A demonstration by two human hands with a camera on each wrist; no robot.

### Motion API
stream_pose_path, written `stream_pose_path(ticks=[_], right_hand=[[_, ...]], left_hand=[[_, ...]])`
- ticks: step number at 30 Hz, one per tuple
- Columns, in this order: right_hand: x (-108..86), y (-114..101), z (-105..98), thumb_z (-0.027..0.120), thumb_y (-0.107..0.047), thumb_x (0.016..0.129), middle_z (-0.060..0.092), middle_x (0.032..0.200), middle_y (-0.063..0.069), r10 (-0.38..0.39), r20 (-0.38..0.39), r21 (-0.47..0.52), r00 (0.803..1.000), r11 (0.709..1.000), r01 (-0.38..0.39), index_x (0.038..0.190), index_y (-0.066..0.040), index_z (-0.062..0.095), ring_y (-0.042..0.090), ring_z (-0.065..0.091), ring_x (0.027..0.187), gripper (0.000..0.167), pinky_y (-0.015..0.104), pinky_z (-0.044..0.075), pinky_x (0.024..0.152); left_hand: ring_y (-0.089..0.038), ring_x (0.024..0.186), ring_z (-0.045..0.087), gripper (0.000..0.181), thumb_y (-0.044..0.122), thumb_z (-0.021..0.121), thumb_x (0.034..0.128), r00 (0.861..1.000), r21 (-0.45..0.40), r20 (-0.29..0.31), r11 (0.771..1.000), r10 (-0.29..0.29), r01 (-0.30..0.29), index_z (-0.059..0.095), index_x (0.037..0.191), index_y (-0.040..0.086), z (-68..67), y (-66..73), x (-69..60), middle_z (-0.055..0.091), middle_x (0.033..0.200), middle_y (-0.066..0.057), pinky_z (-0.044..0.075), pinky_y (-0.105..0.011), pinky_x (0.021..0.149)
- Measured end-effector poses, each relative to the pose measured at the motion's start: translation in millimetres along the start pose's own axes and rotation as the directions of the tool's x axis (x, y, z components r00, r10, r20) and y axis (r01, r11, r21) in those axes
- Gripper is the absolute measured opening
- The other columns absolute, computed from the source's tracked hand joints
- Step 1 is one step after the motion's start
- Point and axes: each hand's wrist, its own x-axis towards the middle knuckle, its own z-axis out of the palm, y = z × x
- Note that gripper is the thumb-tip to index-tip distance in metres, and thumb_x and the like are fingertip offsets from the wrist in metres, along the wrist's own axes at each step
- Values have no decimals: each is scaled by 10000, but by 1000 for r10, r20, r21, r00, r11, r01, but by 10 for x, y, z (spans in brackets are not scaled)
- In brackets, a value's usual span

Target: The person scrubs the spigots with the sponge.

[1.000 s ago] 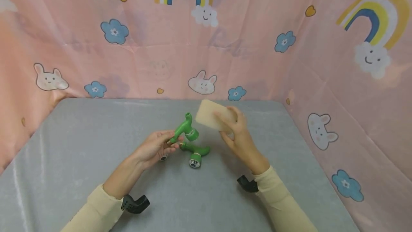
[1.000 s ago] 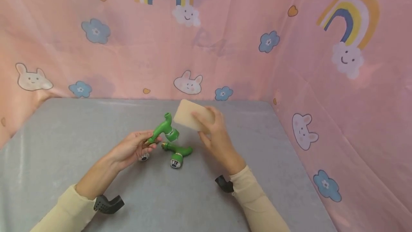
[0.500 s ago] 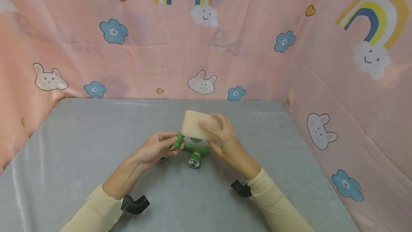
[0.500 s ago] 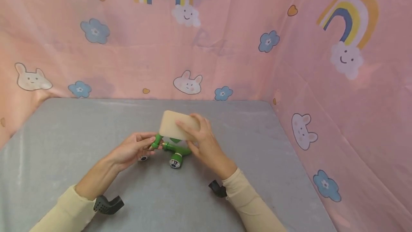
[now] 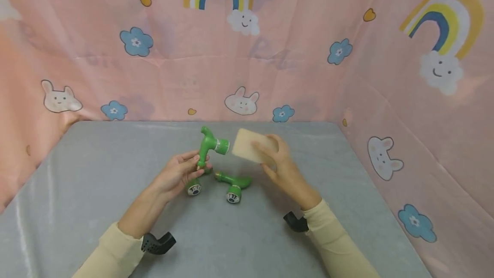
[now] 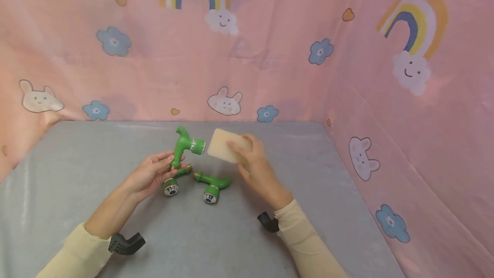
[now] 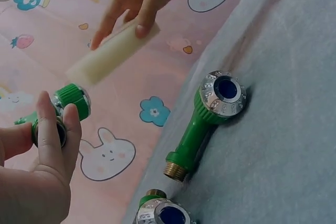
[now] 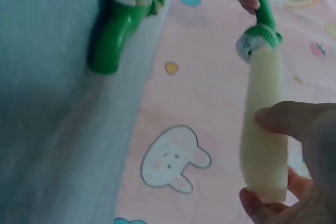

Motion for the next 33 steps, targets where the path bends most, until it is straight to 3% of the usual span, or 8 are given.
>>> stream_pose_path(ticks=[4,8,11,16,24,28,33], right_hand=[[7,-48,-12,768,42,829,404,1440,269,-43,-60,13,997,999,44,1398,-147,606,477,432,1291,621,609,528,964],[-22,-177,64,783,4,834,406,1435,272,-167,-38,-12,985,986,166,1412,-164,586,469,451,1279,633,586,534,966],[-29,-217,126,798,6,822,413,1427,277,-207,-31,-30,978,978,206,1400,-169,599,475,444,1287,636,594,523,982],[-18,-117,140,792,31,824,412,1420,281,-161,-48,-26,986,987,159,1381,-163,617,471,441,1293,615,578,547,959],[-3,-16,11,764,56,839,368,1465,268,-31,-63,22,998,999,32,1418,-164,593,473,403,1329,643,596,541,967],[-21,-84,25,773,39,833,384,1451,274,-93,-92,4,991,996,94,1401,-143,600,477,428,1292,621,602,525,961],[-20,-228,90,794,-14,840,384,1451,277,-197,-56,-11,979,980,197,1404,-152,590,482,439,1289,616,590,536,952]], left_hand=[[-26,966,718,521,91,435,1084,1000,-9,-2,1000,-7,7,260,1526,-124,19,-27,19,719,1062,84,567,-114,823],[-37,944,717,517,93,424,1087,999,-20,45,1000,-11,12,258,1521,-134,87,-55,23,739,1038,61,570,-116,783],[-26,905,707,516,107,422,1089,997,-23,78,1000,-20,21,266,1515,-140,119,-51,11,754,997,55,553,-94,707],[2,873,696,533,128,401,1097,998,-35,60,999,-35,37,233,1522,-149,94,-5,-18,735,985,103,507,-72,621],[-15,942,712,580,135,426,1093,997,-79,76,996,-32,38,176,1563,-94,41,-5,-19,728,1099,98,539,-80,674],[-19,980,711,587,137,452,1086,991,-22,135,1000,-16,19,192,1557,-98,72,-66,-5,737,1125,103,557,-104,709],[-27,978,694,575,158,481,1078,982,94,187,995,4,-22,256,1527,-121,126,-105,3,719,1063,106,551,-122,698]])
